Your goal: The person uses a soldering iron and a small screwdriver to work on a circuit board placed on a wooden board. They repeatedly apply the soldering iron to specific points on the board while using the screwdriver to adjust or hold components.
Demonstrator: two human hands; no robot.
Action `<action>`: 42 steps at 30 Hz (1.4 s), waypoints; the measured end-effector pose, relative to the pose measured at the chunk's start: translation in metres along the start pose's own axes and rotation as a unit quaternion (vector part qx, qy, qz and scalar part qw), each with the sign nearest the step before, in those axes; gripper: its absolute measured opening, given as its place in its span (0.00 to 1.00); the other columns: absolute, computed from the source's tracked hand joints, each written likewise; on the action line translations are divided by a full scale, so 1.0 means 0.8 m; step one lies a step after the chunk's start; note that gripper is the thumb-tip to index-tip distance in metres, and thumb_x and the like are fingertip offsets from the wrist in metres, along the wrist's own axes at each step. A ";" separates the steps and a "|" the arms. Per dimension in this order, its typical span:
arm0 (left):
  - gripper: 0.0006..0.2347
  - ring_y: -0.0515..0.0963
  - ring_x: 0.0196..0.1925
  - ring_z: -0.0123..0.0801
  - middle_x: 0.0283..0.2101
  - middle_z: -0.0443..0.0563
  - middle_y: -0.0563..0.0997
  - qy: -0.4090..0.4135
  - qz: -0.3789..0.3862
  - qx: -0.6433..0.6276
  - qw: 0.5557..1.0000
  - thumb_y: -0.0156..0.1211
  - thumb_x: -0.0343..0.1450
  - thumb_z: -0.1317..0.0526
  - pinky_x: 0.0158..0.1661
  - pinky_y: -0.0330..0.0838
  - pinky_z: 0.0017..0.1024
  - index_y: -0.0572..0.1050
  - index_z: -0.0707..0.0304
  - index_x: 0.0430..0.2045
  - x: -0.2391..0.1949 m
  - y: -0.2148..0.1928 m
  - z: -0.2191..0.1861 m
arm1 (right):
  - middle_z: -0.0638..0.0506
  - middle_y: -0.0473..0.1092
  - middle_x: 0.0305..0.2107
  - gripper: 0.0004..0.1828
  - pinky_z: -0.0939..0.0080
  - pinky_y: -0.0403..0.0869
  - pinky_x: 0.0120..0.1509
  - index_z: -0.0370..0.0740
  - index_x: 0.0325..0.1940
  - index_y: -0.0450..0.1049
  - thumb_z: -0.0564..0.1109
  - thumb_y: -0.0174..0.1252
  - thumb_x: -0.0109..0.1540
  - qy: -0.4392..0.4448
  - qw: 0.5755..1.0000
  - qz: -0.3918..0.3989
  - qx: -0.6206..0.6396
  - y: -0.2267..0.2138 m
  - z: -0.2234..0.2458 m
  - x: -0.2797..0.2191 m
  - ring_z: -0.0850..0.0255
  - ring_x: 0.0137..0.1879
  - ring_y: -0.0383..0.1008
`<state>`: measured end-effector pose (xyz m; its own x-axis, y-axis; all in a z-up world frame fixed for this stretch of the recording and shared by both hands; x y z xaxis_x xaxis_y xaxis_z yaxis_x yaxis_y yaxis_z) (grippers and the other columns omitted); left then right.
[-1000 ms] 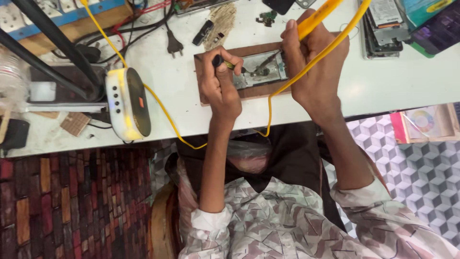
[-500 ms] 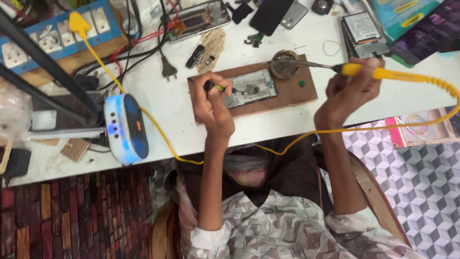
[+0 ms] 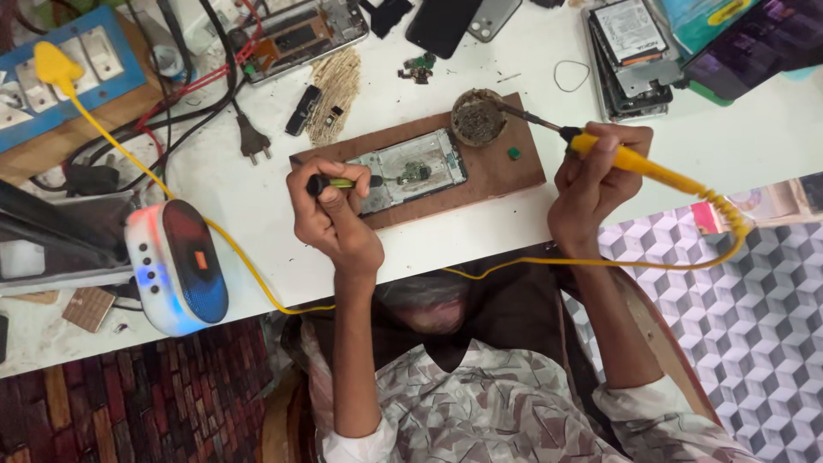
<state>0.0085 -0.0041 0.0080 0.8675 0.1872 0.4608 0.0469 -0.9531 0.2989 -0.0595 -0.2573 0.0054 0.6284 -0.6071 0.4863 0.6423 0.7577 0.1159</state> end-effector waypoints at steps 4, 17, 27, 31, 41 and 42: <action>0.17 0.70 0.27 0.24 0.33 0.54 0.76 0.004 -0.001 0.013 1.000 0.46 0.83 0.49 0.27 0.60 0.18 0.67 0.69 0.46 -0.003 -0.002 -0.002 | 0.55 0.60 0.24 0.17 0.73 0.51 0.22 0.38 0.51 0.62 0.55 0.48 0.78 0.008 1.000 -0.013 0.001 0.001 -0.001 -0.008 0.74 0.20 0.51; 0.16 0.72 0.33 0.27 0.34 0.54 0.75 0.000 0.019 -0.028 0.999 0.45 0.84 0.51 0.34 0.68 0.21 0.66 0.71 0.48 -0.003 -0.003 0.004 | 0.55 0.61 0.25 0.17 0.72 0.55 0.23 0.38 0.49 0.62 0.55 0.49 0.78 0.039 0.999 -0.011 -0.005 -0.001 -0.006 -0.002 0.73 0.22 0.56; 0.17 0.72 0.36 0.29 0.33 0.54 0.74 0.012 0.034 -0.030 0.999 0.43 0.84 0.51 0.41 0.69 0.27 0.66 0.71 0.47 0.001 -0.001 -0.009 | 0.55 0.56 0.18 0.22 0.67 0.52 0.22 0.39 0.34 0.63 0.57 0.48 0.75 0.097 0.974 -0.155 0.136 0.019 0.008 -0.046 0.69 0.18 0.52; 0.16 0.73 0.33 0.28 0.34 0.54 0.74 0.027 0.044 -0.021 0.998 0.42 0.85 0.52 0.40 0.69 0.26 0.67 0.71 0.46 0.003 -0.001 -0.010 | 0.53 0.59 0.24 0.21 0.65 0.55 0.23 0.39 0.34 0.63 0.54 0.49 0.76 0.090 0.979 -0.126 0.131 0.050 0.004 -0.053 0.66 0.21 0.55; 0.16 0.74 0.30 0.29 0.32 0.54 0.75 0.051 0.051 -0.021 0.997 0.42 0.85 0.52 0.36 0.70 0.26 0.68 0.71 0.47 0.007 0.000 -0.010 | 0.54 0.58 0.21 0.22 0.68 0.53 0.23 0.38 0.35 0.64 0.56 0.48 0.75 0.069 0.989 -0.105 0.079 0.064 0.010 -0.055 0.70 0.20 0.52; 0.16 0.75 0.30 0.29 0.32 0.54 0.76 0.059 0.049 -0.011 0.997 0.41 0.86 0.52 0.36 0.70 0.26 0.68 0.71 0.47 0.007 0.000 -0.011 | 0.55 0.57 0.20 0.22 0.68 0.53 0.23 0.38 0.35 0.64 0.56 0.48 0.75 0.067 0.989 -0.107 0.080 0.065 0.011 -0.055 0.70 0.19 0.51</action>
<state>0.0091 -0.0005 0.0180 0.8030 0.1213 0.5835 -0.0475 -0.9629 0.2655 -0.0578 -0.1892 -0.0028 0.5456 -0.7757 0.3172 0.6954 0.6303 0.3451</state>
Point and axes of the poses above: each hand's wrist, its own x-axis towards the middle knuckle, its own y-axis out of the palm, z = x × y, the point moved 2 cm from there along x, towards the middle knuckle
